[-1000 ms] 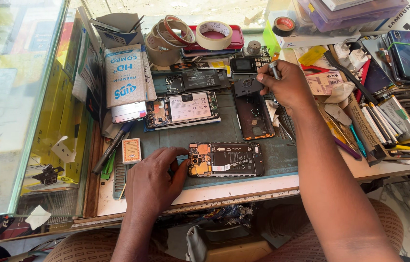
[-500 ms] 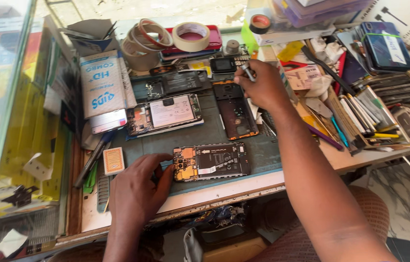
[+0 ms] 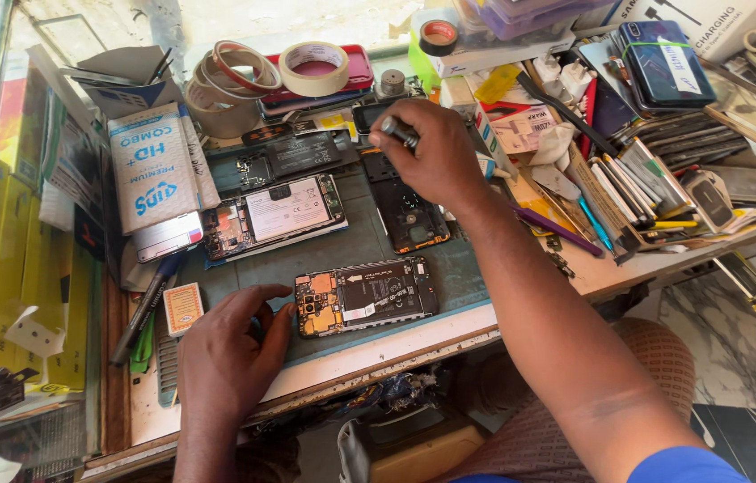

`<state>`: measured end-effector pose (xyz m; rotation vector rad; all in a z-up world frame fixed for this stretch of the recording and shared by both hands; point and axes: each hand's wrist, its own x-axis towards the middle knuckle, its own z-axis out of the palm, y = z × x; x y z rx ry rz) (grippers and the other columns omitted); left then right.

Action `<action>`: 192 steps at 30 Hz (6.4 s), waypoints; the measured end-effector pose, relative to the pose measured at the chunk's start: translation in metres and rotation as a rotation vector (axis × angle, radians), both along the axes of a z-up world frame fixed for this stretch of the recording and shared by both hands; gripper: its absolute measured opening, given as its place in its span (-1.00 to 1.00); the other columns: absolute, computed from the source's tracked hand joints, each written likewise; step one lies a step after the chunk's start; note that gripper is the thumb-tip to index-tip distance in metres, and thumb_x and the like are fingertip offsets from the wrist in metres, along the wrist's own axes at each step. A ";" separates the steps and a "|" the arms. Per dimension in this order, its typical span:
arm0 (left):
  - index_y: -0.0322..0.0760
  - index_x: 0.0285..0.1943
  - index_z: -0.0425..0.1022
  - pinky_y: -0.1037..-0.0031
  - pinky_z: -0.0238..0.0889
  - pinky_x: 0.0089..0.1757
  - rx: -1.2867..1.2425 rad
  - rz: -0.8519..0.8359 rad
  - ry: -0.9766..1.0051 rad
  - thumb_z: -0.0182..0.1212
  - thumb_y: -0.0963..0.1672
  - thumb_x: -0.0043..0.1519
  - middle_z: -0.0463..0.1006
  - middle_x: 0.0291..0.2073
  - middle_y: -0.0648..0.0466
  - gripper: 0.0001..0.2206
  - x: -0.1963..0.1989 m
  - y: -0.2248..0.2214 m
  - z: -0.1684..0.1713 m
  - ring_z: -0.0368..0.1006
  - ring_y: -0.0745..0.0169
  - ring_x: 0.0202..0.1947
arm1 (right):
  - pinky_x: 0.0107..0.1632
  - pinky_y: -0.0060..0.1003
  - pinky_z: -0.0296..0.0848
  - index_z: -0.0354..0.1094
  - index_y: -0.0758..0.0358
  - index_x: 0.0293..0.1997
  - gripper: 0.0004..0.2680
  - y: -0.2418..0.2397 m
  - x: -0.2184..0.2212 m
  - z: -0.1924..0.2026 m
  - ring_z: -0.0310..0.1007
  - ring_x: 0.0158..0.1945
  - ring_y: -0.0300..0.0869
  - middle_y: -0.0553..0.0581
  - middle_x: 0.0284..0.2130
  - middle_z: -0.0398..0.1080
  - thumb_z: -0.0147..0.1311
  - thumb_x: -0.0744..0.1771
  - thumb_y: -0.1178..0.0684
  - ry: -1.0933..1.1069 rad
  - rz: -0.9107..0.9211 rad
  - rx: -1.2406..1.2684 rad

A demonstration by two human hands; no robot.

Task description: The person works on a disassembled smartphone at a cluttered workbench. They handle a screen protector package and a gold-colored phone back cover, then use a screwdriver to remove screws from the phone's internal frame. The person continues to manipulate the phone's internal components and the back cover throughout the clip.

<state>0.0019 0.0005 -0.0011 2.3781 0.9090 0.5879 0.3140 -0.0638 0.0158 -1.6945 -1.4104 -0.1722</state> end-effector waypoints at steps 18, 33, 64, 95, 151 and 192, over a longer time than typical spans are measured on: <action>0.01 -0.08 0.65 0.35 0.37 -0.44 -0.064 0.001 0.048 0.31 -0.06 0.17 0.63 -0.44 0.15 -0.83 -0.002 0.001 0.009 0.55 0.23 -0.56 | -0.12 -0.19 0.50 0.49 0.28 -0.19 -0.87 0.003 -0.049 0.011 0.60 -0.24 -0.09 0.14 -0.32 0.56 0.25 0.31 0.06 -0.032 0.493 -0.409; 0.00 -0.09 0.64 0.25 0.35 -0.42 -0.059 -0.014 0.051 0.34 -0.04 0.15 0.60 -0.46 0.13 -0.81 -0.004 0.004 0.008 0.55 0.15 -0.49 | -0.26 -0.22 0.46 0.49 0.27 -0.28 -0.84 -0.001 -0.060 0.014 0.54 -0.41 -0.19 0.10 -0.51 0.56 0.22 0.31 -0.02 0.146 0.587 -0.797; 0.03 -0.07 0.61 0.24 0.38 -0.38 -0.049 -0.033 0.048 0.33 -0.06 0.13 0.62 -0.41 0.16 -0.80 -0.007 0.003 0.003 0.59 0.15 -0.43 | -0.34 -0.17 0.41 0.47 0.22 -0.21 -0.80 -0.024 -0.082 0.031 0.50 -0.49 -0.11 0.17 -0.58 0.47 0.18 0.33 -0.10 0.075 0.387 -0.885; 0.00 -0.05 0.62 0.27 0.41 -0.36 -0.039 -0.041 0.020 0.33 -0.07 0.14 0.63 -0.37 0.15 -0.79 -0.009 0.003 0.000 0.60 0.17 -0.41 | -0.25 -0.11 0.51 0.54 0.21 -0.38 -0.77 -0.015 -0.112 0.013 0.60 -0.40 -0.10 0.13 -0.51 0.56 0.34 0.21 -0.14 -0.004 0.240 -1.001; 0.09 0.40 0.40 0.17 0.38 -0.06 0.111 -0.133 0.144 0.45 0.19 -0.11 0.45 0.31 0.15 -0.19 -0.001 -0.003 0.009 0.42 -0.01 0.15 | -0.19 -0.28 0.50 0.50 0.30 -0.03 -0.81 -0.135 -0.069 -0.026 0.59 -0.22 -0.22 0.13 -0.24 0.60 0.22 0.33 0.03 0.238 -0.021 -0.377; 0.01 0.20 0.53 0.18 0.34 0.01 0.087 -0.159 0.022 0.49 0.12 -0.07 0.53 0.20 0.19 -0.38 -0.010 0.001 0.000 0.43 0.03 0.17 | -0.11 -0.04 0.51 0.50 0.18 -0.12 -0.76 -0.045 -0.137 0.012 0.61 -0.17 0.05 0.16 -0.26 0.60 0.23 0.27 -0.12 0.027 0.168 -0.832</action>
